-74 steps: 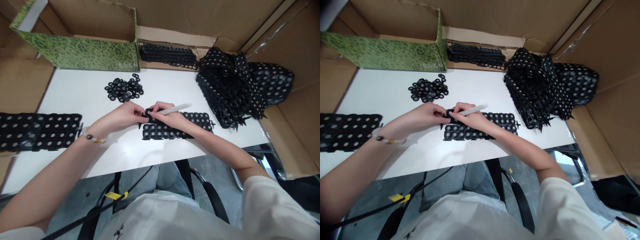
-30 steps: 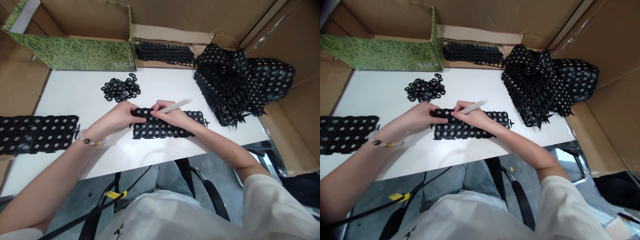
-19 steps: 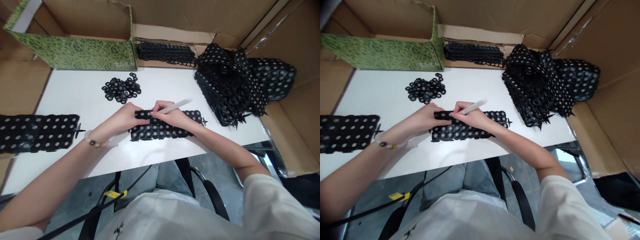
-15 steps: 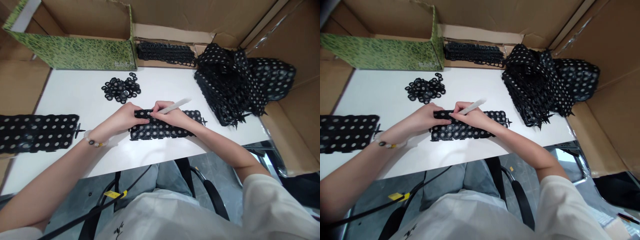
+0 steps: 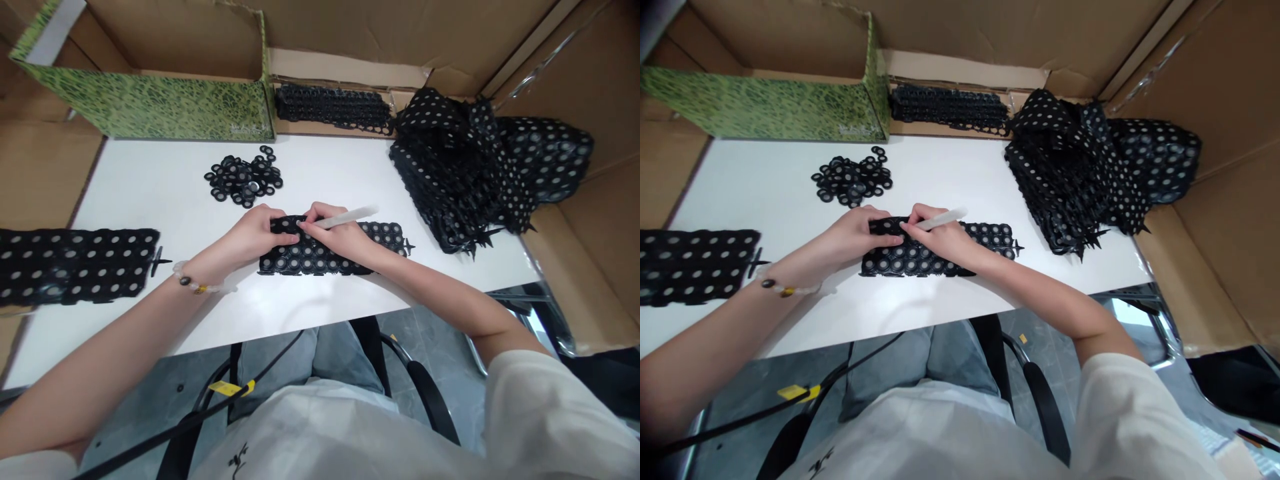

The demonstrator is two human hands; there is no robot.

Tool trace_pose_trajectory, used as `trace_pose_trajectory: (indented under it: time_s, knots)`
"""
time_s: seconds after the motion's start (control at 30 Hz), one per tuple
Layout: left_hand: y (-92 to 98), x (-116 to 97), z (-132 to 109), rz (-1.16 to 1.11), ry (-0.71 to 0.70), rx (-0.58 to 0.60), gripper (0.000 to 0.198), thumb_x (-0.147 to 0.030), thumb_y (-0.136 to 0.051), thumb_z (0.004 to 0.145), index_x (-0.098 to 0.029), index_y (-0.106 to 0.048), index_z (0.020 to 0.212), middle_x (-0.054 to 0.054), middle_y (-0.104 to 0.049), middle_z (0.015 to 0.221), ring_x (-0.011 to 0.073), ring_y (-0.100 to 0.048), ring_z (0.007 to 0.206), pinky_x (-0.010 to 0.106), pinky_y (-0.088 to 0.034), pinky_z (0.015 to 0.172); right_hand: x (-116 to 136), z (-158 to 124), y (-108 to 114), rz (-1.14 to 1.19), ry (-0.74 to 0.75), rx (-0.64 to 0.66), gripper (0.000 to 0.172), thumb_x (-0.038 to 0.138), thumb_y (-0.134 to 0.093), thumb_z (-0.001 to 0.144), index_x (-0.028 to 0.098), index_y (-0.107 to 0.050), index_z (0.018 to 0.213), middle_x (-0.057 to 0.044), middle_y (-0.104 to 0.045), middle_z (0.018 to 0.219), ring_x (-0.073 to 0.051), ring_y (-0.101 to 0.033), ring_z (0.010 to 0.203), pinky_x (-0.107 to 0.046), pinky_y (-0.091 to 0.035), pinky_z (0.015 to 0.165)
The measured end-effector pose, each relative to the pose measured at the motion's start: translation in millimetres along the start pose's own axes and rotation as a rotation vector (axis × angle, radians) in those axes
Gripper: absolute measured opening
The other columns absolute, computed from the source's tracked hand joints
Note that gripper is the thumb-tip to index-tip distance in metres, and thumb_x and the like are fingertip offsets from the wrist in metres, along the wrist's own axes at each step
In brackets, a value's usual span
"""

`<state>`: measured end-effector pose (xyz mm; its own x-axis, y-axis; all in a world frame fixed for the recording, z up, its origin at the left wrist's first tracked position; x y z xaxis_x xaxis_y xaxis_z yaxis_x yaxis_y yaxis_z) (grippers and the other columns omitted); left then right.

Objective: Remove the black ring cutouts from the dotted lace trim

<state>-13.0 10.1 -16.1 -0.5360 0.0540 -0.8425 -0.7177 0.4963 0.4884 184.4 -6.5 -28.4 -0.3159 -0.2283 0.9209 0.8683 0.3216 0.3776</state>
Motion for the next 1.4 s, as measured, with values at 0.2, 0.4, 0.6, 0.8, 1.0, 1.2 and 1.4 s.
trace_pose_trajectory:
  time_s: [0.2,0.4,0.6,0.8,1.0,1.2,1.4]
  knots:
    - [-1.6,1,-1,-0.033,-0.039,0.024,0.031,-0.043,-0.077,0.072,-0.019,-0.058,0.067,-0.001,-0.054,0.066,0.0148,-0.048,0.064,0.028,-0.033,0.06,0,0,-3,0.008,0.013,-0.006,0.044,0.063,-0.065,0.093,0.024,-0.052,0.077,-0.001,-0.062,0.076,-0.017,-0.051,0.074,-0.033,-0.039,0.071]
    - [4.9,-1,1,0.094,-0.095,0.029,0.038,-0.05,-0.077,0.074,-0.019,-0.056,0.063,-0.001,-0.053,0.062,0.0157,-0.048,0.063,0.028,-0.033,0.059,0,2,-1,-0.014,0.01,0.036,0.04,0.058,-0.064,0.094,0.023,-0.054,0.079,0.0,-0.061,0.078,-0.017,-0.051,0.074,-0.033,-0.04,0.073]
    - [20.4,1,2,0.246,0.012,0.05,0.036,-0.054,-0.076,0.072,-0.019,-0.068,0.067,0.004,-0.07,0.069,0.0202,-0.059,0.067,0.028,-0.037,0.058,1,5,16,-0.011,-0.009,0.084,0.034,0.05,-0.067,0.093,0.022,-0.056,0.079,-0.002,-0.065,0.083,-0.018,-0.058,0.083,-0.033,-0.044,0.079]
    - [19.4,-2,3,0.281,-0.024,0.067,0.038,-0.052,-0.084,0.063,-0.021,-0.078,0.085,0.003,-0.077,0.081,0.0236,-0.067,0.078,0.027,-0.042,0.063,5,1,14,-0.024,-0.001,0.063,0.031,0.047,-0.066,0.094,0.022,-0.056,0.078,-0.001,-0.063,0.08,-0.018,-0.056,0.08,-0.033,-0.042,0.076]
    - [8.5,-5,3,0.294,-0.044,0.038,0.038,-0.055,-0.078,0.068,-0.02,-0.064,0.064,0.001,-0.063,0.06,0.0174,-0.054,0.062,0.028,-0.035,0.058,9,-1,8,-0.023,0.012,0.081,0.029,0.044,-0.066,0.094,0.022,-0.057,0.079,-0.002,-0.067,0.082,-0.017,-0.055,0.077,-0.033,-0.042,0.074]
    - [5.5,-5,1,0.297,-0.054,0.072,0.037,-0.05,-0.071,0.073,-0.021,-0.055,0.058,-0.002,-0.056,0.053,0.0145,-0.048,0.055,0.029,-0.032,0.055,5,0,8,0.029,-0.011,0.101,0.032,0.049,-0.068,0.092,0.021,-0.059,0.079,-0.002,-0.067,0.081,-0.017,-0.058,0.079,-0.032,-0.043,0.076]
    - [26.3,-7,3,0.391,-0.049,0.019,0.044,-0.059,-0.079,0.071,-0.022,-0.08,0.093,0.004,-0.08,0.091,0.0252,-0.07,0.087,0.031,-0.046,0.078,5,0,6,-0.005,0.014,0.089,0.032,0.047,-0.068,0.092,0.02,-0.058,0.077,0.001,-0.061,0.072,-0.015,-0.051,0.071,-0.03,-0.037,0.068]
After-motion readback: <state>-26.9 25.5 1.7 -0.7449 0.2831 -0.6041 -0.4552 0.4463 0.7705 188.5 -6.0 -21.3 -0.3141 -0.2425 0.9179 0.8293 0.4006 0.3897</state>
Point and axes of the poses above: each hand's wrist, its own z-axis towards the middle knuckle, its own y-axis out of the back of the hand, x = y × z, the point moved 2 cm from there along z, towards the middle knuckle
